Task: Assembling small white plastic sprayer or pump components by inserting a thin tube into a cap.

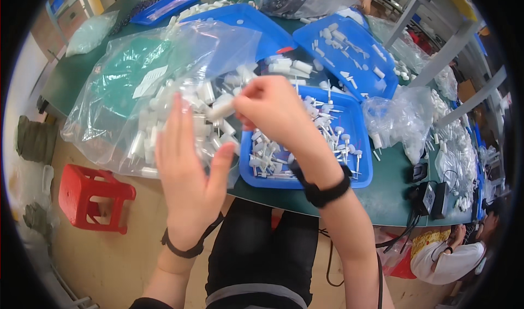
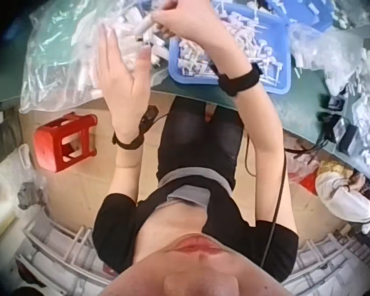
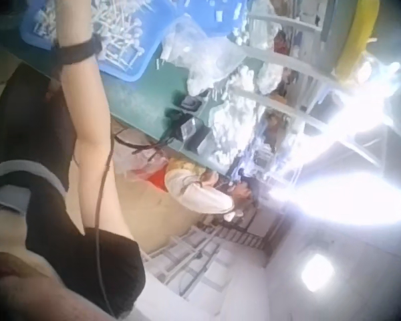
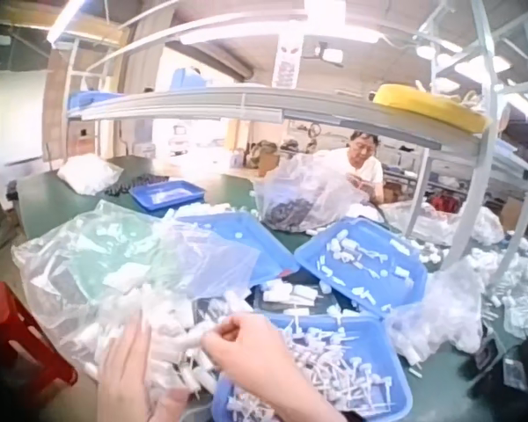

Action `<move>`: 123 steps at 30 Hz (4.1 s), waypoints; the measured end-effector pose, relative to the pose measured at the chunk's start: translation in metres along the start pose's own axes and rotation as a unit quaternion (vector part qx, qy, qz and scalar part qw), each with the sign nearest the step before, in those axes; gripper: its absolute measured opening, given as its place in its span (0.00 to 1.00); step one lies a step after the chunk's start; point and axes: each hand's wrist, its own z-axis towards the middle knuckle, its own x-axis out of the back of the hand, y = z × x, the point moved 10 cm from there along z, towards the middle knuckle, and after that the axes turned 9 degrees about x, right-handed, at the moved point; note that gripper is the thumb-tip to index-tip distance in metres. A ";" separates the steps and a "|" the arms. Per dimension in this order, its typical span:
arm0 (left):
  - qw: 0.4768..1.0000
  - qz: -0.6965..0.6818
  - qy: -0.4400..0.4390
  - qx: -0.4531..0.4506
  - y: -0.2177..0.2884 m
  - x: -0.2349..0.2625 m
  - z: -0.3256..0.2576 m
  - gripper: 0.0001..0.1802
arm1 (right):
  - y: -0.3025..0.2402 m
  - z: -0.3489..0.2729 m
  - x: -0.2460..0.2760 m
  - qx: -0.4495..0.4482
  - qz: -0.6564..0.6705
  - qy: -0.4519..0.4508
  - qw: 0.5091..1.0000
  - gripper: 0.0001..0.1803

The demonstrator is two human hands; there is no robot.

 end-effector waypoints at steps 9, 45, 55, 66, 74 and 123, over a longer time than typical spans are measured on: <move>0.995 -0.089 0.031 -0.016 0.012 0.012 0.007 0.33 | -0.028 0.065 -0.107 0.380 0.050 0.049 0.922 0.12; 0.979 -0.073 -0.146 -0.123 0.048 -0.106 -0.046 0.16 | 0.093 0.004 0.166 0.007 -0.398 0.042 0.916 0.16; 0.960 -0.240 -0.139 -0.036 0.031 -0.090 -0.039 0.11 | 0.104 0.005 0.178 0.069 -0.345 0.087 0.932 0.09; 0.867 -0.460 -0.179 0.073 0.106 -0.117 0.076 0.28 | 0.007 -0.045 0.203 0.063 0.174 0.206 0.961 0.08; 0.760 -0.560 -0.311 0.114 0.083 -0.160 0.128 0.17 | 0.038 -0.005 0.178 0.064 0.293 0.203 0.932 0.13; 0.699 -0.589 -0.403 0.041 0.076 -0.202 0.092 0.11 | 0.065 -0.070 0.187 0.084 0.094 0.149 0.981 0.14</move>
